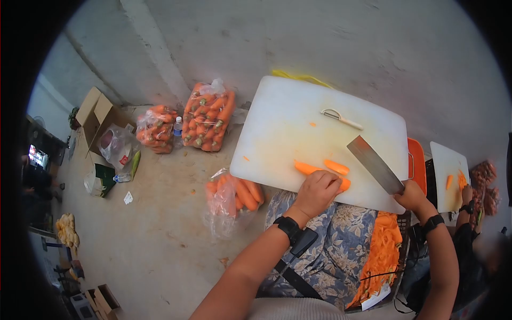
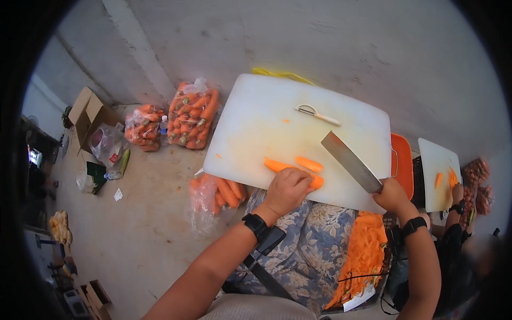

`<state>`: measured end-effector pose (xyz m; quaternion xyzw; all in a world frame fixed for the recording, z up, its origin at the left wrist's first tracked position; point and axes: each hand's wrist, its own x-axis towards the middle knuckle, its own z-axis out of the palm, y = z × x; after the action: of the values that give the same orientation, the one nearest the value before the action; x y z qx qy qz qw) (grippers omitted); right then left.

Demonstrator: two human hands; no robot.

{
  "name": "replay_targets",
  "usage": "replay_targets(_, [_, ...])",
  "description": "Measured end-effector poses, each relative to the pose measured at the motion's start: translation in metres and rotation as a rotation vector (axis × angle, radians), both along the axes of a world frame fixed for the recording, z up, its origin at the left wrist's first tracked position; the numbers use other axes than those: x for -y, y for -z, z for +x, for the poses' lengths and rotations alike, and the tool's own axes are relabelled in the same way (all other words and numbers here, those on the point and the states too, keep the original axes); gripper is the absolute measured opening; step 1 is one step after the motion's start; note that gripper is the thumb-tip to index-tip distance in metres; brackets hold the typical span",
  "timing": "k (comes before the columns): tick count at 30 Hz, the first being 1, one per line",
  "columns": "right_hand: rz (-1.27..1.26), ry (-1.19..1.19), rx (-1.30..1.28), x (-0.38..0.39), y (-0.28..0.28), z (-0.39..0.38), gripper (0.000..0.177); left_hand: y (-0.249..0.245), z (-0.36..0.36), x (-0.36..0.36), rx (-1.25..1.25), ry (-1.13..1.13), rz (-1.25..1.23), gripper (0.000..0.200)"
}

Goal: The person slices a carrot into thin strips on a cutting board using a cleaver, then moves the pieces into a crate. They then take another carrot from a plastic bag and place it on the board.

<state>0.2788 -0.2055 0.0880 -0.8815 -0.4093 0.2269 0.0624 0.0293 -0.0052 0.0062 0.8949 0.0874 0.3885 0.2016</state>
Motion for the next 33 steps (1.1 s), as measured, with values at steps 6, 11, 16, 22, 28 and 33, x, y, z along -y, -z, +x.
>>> replay_targets(6, [0.027, -0.052, -0.06, -0.004, -0.003, 0.004, 0.028, -0.003, -0.002, 0.001, -0.004, -0.012, -0.008, 0.024])
replay_targets(11, [-0.008, -0.005, -0.005, -0.005, -0.012, -0.003, 0.029, 0.0, 0.001, 0.001, -0.005, -0.003, -0.018, 0.023])
replay_targets(16, [0.085, 0.024, -0.041, 0.002, 0.0, 0.0, 0.027, 0.0, 0.001, 0.003, 0.032, -0.027, -0.019, 0.024])
replay_targets(22, [-0.011, -0.004, -0.005, -0.004, -0.006, 0.004, 0.029, 0.001, 0.002, 0.003, 0.054, -0.03, -0.016, 0.025])
replay_targets(28, [0.046, 0.025, -0.049, 0.001, 0.006, 0.012, 0.033, 0.0, 0.001, 0.004, 0.062, -0.031, -0.027, 0.026])
replay_targets(33, [0.017, -0.027, 0.064, -0.001, -0.003, 0.001, 0.029, -0.003, 0.001, 0.002, 0.078, -0.025, -0.026, 0.018])
